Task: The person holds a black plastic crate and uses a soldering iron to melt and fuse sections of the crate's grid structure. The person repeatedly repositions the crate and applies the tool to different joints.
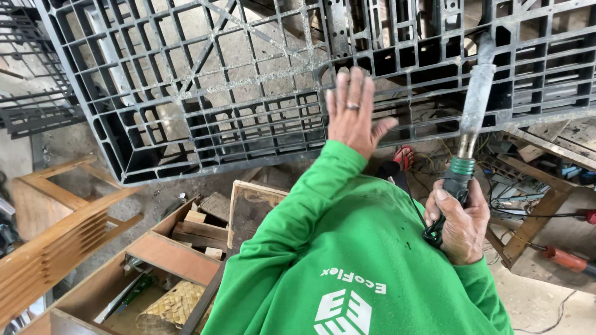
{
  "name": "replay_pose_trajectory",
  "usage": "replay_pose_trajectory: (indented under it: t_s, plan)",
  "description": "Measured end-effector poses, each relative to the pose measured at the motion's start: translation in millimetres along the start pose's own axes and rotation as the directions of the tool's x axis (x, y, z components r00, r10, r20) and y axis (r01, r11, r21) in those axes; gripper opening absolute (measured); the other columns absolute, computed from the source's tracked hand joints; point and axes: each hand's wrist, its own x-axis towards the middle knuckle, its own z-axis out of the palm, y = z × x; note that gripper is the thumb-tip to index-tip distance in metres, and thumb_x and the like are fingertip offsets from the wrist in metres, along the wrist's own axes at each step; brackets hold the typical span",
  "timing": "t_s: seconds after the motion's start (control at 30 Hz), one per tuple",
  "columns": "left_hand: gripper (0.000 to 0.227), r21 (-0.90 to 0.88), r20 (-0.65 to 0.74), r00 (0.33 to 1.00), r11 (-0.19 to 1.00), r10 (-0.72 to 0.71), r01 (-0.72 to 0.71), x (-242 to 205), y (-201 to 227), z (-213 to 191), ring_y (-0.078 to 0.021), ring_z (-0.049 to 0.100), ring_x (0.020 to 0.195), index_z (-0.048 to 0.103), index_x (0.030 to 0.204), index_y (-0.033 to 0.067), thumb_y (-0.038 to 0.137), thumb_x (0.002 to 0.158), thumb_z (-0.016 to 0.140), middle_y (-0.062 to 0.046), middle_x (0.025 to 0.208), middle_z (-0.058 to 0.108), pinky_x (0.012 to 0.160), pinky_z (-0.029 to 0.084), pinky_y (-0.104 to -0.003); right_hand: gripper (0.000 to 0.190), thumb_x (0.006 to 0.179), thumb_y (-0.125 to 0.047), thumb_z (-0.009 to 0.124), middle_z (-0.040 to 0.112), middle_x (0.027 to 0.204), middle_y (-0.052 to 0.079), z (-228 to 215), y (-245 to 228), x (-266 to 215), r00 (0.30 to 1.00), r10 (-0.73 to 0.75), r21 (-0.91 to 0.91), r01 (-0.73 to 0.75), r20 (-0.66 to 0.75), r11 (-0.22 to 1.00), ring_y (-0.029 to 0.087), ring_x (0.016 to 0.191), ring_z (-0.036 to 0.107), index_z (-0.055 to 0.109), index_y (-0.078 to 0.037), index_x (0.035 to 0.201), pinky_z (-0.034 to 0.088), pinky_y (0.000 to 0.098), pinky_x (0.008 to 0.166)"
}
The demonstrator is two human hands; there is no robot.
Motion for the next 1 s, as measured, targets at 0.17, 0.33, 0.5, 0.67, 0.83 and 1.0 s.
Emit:
replay_pose_trajectory:
  t_s: [0.17, 0.33, 0.5, 0.67, 0.83, 1.0]
  plan:
    - [0.081, -0.135, -0.229, 0.973, 0.991, -0.016, -0.015, 77.8, -54.4, 7.2, -0.0422, 0.026, 0.157, 0.017, 0.166, 0.0031, 0.044, 0.11, 0.059, -0.025, 0.174, 0.018, 0.132, 0.032, -0.048, 0.048, 0.093, -0.006, 0.066, 0.059, 0.1, 0.007, 25.3, 9.3, 5.3, 0.998, 0.056, -0.006, -0.056, -0.021, 0.998, 0.012, 0.065, 0.053, 0.05, -0.001, 0.138, 0.045, 0.0283, 0.053]
    - [0.083, -0.344, -0.134, 0.909, 0.878, -0.396, 0.332, 175.1, -69.2, 31.5, -0.0498, 0.052, 0.13, 0.022, 0.159, 0.0006, 0.031, 0.094, 0.066, -0.035, 0.141, 0.049, 0.111, 0.046, -0.049, 0.034, 0.094, -0.006, 0.066, 0.058, 0.098, 0.008, 36.3, 14.8, 10.1, 0.997, 0.036, -0.04, -0.039, -0.073, 0.998, 0.012, 0.064, 0.052, 0.051, 0.001, 0.125, 0.044, 0.0284, 0.052]
    - [0.07, -0.357, -0.066, 0.845, 0.803, -0.531, 0.476, 226.4, -91.4, 55.6, -0.0429, 0.067, 0.111, 0.035, 0.148, 0.0021, 0.031, 0.095, 0.07, -0.027, 0.116, 0.07, 0.101, 0.052, -0.049, 0.032, 0.096, -0.007, 0.066, 0.055, 0.09, 0.007, 31.9, 3.2, 26.3, 0.991, 0.003, -0.083, -0.014, -0.132, 0.996, 0.013, 0.063, 0.051, 0.052, 0.003, 0.123, 0.044, 0.0288, 0.053]
    - [0.081, -0.427, -0.255, 0.846, 0.839, -0.469, 0.336, 230.6, -93.2, 87.4, -0.0401, 0.066, 0.112, 0.025, 0.16, 0.0029, 0.017, 0.093, 0.07, -0.029, 0.122, 0.065, 0.096, 0.054, -0.047, 0.034, 0.093, -0.01, 0.066, 0.056, 0.088, 0.006, 15.3, -27.5, 69.7, 0.994, 0.024, -0.06, -0.03, -0.11, 0.998, 0.011, 0.06, 0.051, 0.053, -0.002, 0.125, 0.044, 0.0271, 0.05]
    - [0.079, -0.362, -0.279, 0.847, 0.867, -0.452, 0.343, 248.6, -74.5, 86.9, -0.0368, 0.07, 0.099, 0.035, 0.156, 0.0028, 0.017, 0.09, 0.075, -0.022, 0.113, 0.071, 0.087, 0.057, -0.046, 0.028, 0.094, -0.011, 0.066, 0.056, 0.083, 0.006, -21.9, -76.9, 132.4, 0.996, 0.039, -0.126, -0.049, -0.078, 0.991, 0.012, 0.059, 0.051, 0.054, 0.001, 0.116, 0.045, 0.0271, 0.051]
    - [0.082, -0.224, -0.265, 0.87, 0.904, -0.416, 0.364, 255.7, -42.6, 72.0, -0.0443, 0.063, 0.108, 0.025, 0.16, 0.0013, 0.015, 0.096, 0.073, -0.028, 0.126, 0.065, 0.097, 0.05, -0.05, 0.025, 0.096, -0.011, 0.066, 0.054, 0.079, 0.004, -67.7, -127.2, 173.8, 0.998, 0.02, -0.124, -0.027, -0.056, 0.992, 0.011, 0.06, 0.051, 0.054, 0.001, 0.115, 0.045, 0.0271, 0.052]
